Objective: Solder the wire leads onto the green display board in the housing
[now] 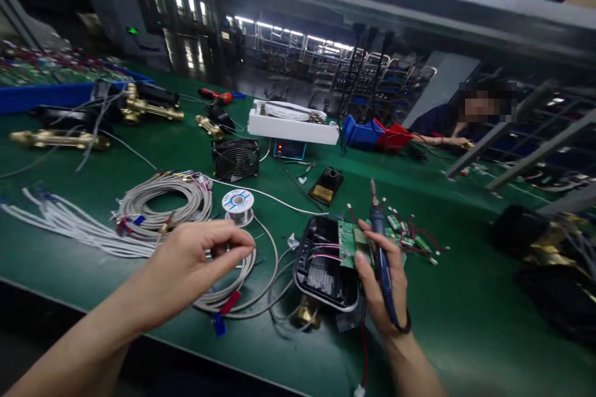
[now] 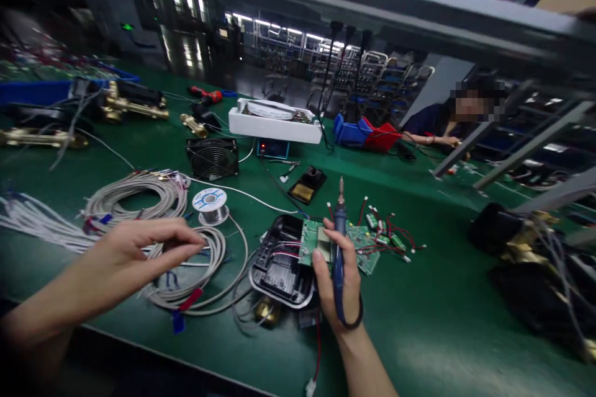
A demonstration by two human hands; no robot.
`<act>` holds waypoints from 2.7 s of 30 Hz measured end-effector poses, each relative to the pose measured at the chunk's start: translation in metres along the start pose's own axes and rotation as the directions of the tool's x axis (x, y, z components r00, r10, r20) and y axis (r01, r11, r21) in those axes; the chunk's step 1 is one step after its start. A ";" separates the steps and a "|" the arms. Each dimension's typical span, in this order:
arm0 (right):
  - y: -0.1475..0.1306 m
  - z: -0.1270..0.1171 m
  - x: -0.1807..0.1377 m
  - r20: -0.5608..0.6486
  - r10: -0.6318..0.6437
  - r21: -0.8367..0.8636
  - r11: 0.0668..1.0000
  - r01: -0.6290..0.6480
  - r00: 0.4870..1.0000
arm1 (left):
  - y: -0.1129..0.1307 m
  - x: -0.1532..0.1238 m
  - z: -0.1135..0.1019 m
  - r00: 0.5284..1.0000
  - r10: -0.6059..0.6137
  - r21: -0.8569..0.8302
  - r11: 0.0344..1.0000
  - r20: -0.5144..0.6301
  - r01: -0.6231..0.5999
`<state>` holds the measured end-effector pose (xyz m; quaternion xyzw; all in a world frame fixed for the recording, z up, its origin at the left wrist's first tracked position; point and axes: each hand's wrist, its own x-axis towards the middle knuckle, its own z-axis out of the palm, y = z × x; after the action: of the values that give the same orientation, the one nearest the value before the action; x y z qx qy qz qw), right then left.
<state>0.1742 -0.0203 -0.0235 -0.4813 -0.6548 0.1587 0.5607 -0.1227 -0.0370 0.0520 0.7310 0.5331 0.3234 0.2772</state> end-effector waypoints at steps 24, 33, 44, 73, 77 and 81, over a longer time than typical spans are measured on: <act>0.004 0.003 0.002 -0.044 0.031 -0.008 0.999 -0.032 0.999 | -0.033 -0.035 0.005 0.809 -0.444 -0.818 0.571 -0.385 -0.075; 0.004 0.003 0.002 -0.032 0.003 0.005 1.000 -0.003 0.999 | -0.016 -0.045 -0.019 0.760 -0.437 -0.790 0.592 -0.481 -0.160; 0.001 -0.001 0.000 0.008 0.001 -0.004 1.000 -0.001 1.000 | -0.004 -0.013 0.088 0.873 -0.336 -0.600 0.635 0.353 0.487; 0.001 -0.004 0.000 0.055 0.011 -0.003 1.000 -0.011 0.998 | -0.023 -0.017 0.099 0.801 -0.259 -0.402 0.757 0.540 0.515; 0.001 -0.004 -0.001 0.057 0.025 -0.010 1.000 -0.025 0.998 | -0.033 -0.037 0.105 0.808 -0.266 -0.288 0.838 0.526 0.463; 0.001 -0.005 -0.003 0.061 0.044 0.003 0.999 -0.044 0.997 | -0.027 -0.039 0.098 0.829 -0.229 -0.012 0.962 0.511 0.273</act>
<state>0.1788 -0.0238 -0.0249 -0.4893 -0.6605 0.1871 0.5379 -0.0723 -0.0732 -0.0374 0.7013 0.5190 0.1039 0.4775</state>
